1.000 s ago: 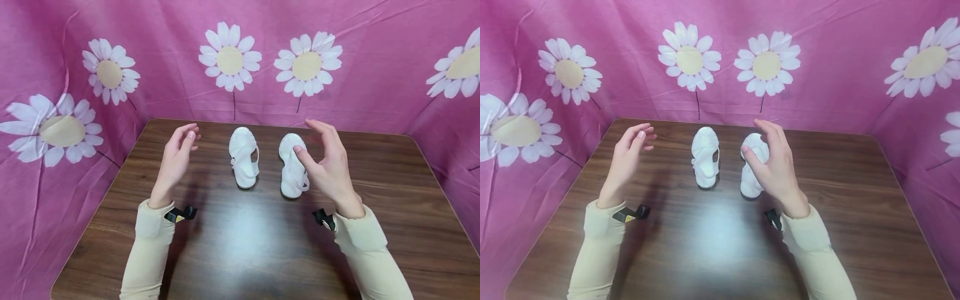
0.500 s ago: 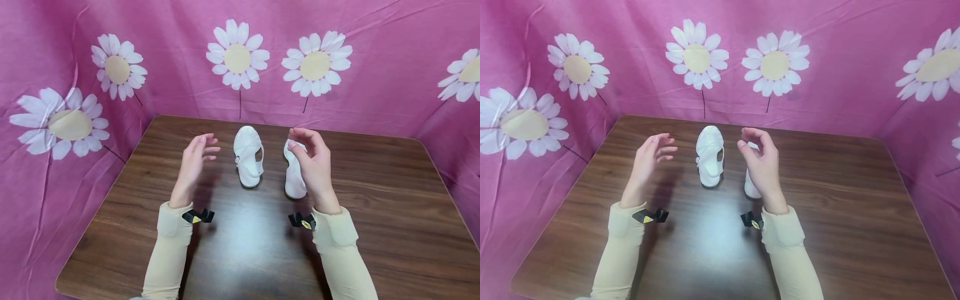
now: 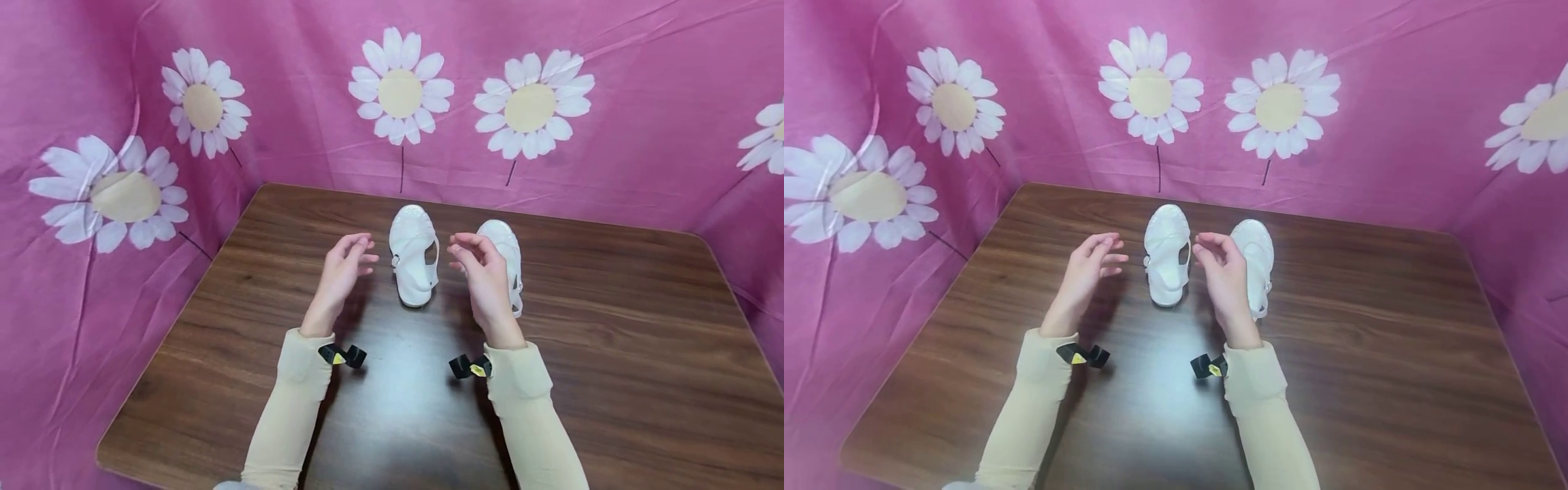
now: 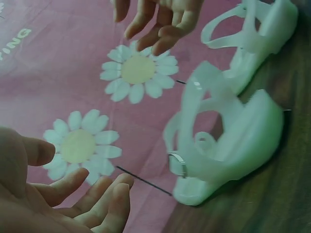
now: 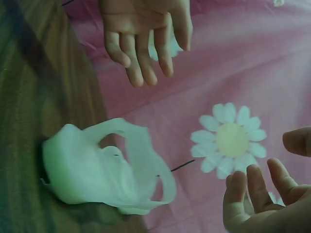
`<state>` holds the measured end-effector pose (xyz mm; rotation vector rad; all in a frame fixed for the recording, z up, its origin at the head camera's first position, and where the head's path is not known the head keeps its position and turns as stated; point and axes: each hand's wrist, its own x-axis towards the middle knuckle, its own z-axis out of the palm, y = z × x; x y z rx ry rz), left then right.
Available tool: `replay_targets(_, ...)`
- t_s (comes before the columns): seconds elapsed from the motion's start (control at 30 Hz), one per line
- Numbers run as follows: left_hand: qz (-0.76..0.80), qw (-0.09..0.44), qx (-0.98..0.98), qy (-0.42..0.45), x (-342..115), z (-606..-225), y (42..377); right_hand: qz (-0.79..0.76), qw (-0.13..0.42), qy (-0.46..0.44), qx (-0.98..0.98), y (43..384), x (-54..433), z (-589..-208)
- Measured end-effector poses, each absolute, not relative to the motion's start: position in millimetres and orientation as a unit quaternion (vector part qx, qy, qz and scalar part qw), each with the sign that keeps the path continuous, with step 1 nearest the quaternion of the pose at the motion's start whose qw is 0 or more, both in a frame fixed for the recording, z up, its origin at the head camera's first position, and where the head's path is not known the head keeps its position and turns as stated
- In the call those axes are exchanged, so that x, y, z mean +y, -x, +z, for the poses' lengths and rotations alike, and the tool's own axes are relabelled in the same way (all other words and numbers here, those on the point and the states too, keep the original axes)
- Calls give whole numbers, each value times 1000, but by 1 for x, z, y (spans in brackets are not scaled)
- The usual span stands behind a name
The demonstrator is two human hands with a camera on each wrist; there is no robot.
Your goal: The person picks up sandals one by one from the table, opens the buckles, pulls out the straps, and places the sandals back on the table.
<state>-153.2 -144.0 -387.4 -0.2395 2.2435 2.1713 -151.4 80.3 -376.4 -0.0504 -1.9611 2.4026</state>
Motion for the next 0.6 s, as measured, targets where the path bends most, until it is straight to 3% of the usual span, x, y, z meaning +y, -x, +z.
replay_targets(0.33, 657, 80, 746, 76, -134, -409, 158, 709, -62, 48, -701, 157, 67, -405)
replay_targets(0.6, 631, 112, 765, 66, -123, -422, 161, 694, -84, 71, -711, 159, 62, -418)
